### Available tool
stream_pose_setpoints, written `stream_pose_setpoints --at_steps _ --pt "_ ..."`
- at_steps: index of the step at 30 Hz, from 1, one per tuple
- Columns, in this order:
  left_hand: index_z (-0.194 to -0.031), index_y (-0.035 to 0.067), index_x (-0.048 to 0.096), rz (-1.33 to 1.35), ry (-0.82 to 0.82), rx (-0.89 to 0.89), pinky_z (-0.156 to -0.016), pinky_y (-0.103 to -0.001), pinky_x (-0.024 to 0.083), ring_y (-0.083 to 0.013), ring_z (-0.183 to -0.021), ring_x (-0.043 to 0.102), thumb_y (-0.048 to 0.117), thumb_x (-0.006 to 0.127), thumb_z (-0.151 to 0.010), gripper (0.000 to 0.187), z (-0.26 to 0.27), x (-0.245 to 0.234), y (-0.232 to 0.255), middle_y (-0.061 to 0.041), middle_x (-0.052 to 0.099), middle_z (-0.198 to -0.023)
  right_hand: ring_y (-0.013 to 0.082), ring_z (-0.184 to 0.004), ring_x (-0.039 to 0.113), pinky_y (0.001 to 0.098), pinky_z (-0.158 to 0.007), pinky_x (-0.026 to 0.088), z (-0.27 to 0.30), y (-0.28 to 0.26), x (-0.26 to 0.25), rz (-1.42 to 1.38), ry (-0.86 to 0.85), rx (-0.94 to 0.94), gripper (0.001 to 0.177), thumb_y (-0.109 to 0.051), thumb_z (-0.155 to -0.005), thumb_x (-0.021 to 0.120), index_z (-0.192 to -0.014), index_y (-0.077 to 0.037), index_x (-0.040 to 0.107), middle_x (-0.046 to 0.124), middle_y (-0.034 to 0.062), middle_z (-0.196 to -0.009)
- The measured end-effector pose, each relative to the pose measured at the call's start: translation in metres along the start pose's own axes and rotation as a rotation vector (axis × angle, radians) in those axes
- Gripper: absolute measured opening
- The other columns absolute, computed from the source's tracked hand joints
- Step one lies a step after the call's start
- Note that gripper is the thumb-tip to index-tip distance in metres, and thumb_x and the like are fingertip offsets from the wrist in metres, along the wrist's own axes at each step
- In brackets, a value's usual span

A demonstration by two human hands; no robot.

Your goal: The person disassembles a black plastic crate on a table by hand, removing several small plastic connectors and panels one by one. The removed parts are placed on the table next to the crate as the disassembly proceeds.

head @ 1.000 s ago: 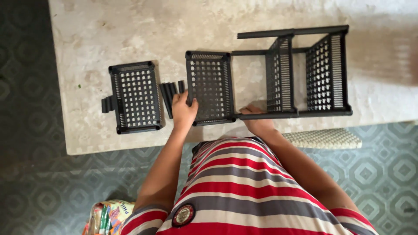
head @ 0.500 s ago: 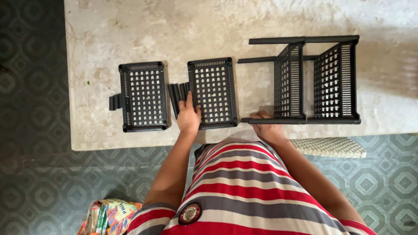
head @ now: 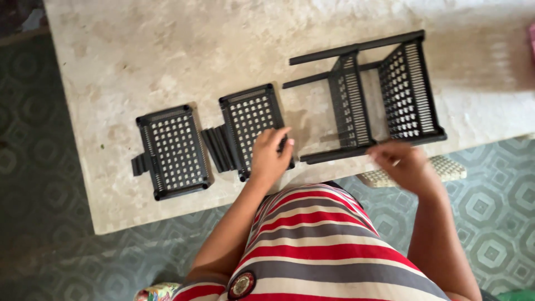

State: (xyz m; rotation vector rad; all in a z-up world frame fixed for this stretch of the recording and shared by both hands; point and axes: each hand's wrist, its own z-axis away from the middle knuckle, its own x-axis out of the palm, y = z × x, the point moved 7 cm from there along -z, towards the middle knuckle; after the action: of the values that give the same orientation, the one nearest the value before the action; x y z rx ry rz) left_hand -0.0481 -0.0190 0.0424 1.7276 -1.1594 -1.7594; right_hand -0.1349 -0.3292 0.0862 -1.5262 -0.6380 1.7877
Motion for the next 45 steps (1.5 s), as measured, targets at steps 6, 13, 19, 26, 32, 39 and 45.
stream_pose_setpoints --at_steps 6,13,19,26,32,39,45 --pt "-0.122 0.01 0.071 0.024 -0.118 0.141 -0.094 -0.046 0.051 -0.0368 -0.109 0.064 0.03 0.071 -0.094 0.035 -0.031 0.022 0.067 -0.015 0.07 -0.116 0.0281 -0.093 0.072 0.0371 -0.078 0.06 -0.025 -0.056 -0.041 0.161 0.311 -0.284 0.024 -0.012 -0.095 0.072 -0.118 -0.004 0.073 0.073 0.0161 -0.107" --pt "-0.103 0.012 0.074 -0.415 -0.386 0.197 -0.086 -0.05 0.049 -0.0315 -0.106 0.064 0.04 0.08 -0.075 0.04 -0.016 0.064 0.106 -0.01 0.071 -0.108 0.0378 -0.08 0.071 0.0472 -0.068 0.056 -0.042 -0.051 -0.019 0.323 0.23 -0.225 0.021 -0.021 -0.099 0.067 -0.113 -0.008 0.073 0.074 0.0178 -0.092" --pt "-0.089 0.015 0.076 -0.469 -0.246 0.227 -0.082 -0.046 0.048 -0.0256 -0.096 0.067 0.032 0.075 -0.085 0.018 0.005 0.082 0.104 -0.004 0.074 -0.091 0.0365 -0.055 0.068 0.0477 -0.051 0.052 -0.043 -0.033 -0.006 0.458 0.232 -0.258 0.021 -0.027 -0.102 0.061 -0.11 -0.012 0.073 0.068 0.015 -0.065" --pt "-0.093 0.013 0.076 -0.431 -0.451 0.032 -0.083 -0.047 0.05 -0.0272 -0.089 0.07 0.038 0.071 -0.092 0.026 -0.001 0.091 0.098 -0.007 0.075 -0.088 0.0316 -0.045 0.065 0.0443 -0.044 0.049 -0.045 -0.025 0.001 0.493 0.21 -0.313 0.022 -0.026 -0.105 0.059 -0.111 -0.009 0.071 0.063 0.0126 -0.054" --pt "-0.1 0.011 0.075 -0.57 -0.419 0.063 -0.088 -0.055 0.047 -0.0298 -0.106 0.065 0.044 0.073 -0.077 0.041 -0.014 0.09 0.12 -0.007 0.074 -0.106 0.0321 -0.045 0.065 0.0438 -0.043 0.05 -0.048 -0.023 0.0 0.538 0.23 -0.325 0.024 -0.028 -0.104 0.059 -0.11 -0.01 0.074 0.064 0.013 -0.053" --pt "-0.102 0.015 0.071 -0.451 -0.038 0.284 -0.088 -0.046 0.045 -0.022 -0.107 0.063 0.023 0.068 -0.09 0.014 0.006 0.105 0.136 -0.001 0.067 -0.103 0.0378 -0.053 0.067 0.0495 -0.051 0.053 -0.049 -0.011 -0.008 0.574 0.273 -0.298 0.023 -0.031 -0.105 0.06 -0.11 -0.014 0.076 0.065 0.0163 -0.058" --pt "-0.09 0.015 0.071 -0.464 -0.205 0.209 -0.085 -0.05 0.044 -0.0218 -0.103 0.064 0.031 0.068 -0.09 0.017 -0.008 0.116 0.129 0.0 0.069 -0.093 0.0363 -0.054 0.067 0.0479 -0.053 0.052 -0.05 -0.011 -0.007 0.596 0.292 -0.311 0.023 -0.03 -0.108 0.06 -0.11 -0.014 0.076 0.066 0.0149 -0.062"
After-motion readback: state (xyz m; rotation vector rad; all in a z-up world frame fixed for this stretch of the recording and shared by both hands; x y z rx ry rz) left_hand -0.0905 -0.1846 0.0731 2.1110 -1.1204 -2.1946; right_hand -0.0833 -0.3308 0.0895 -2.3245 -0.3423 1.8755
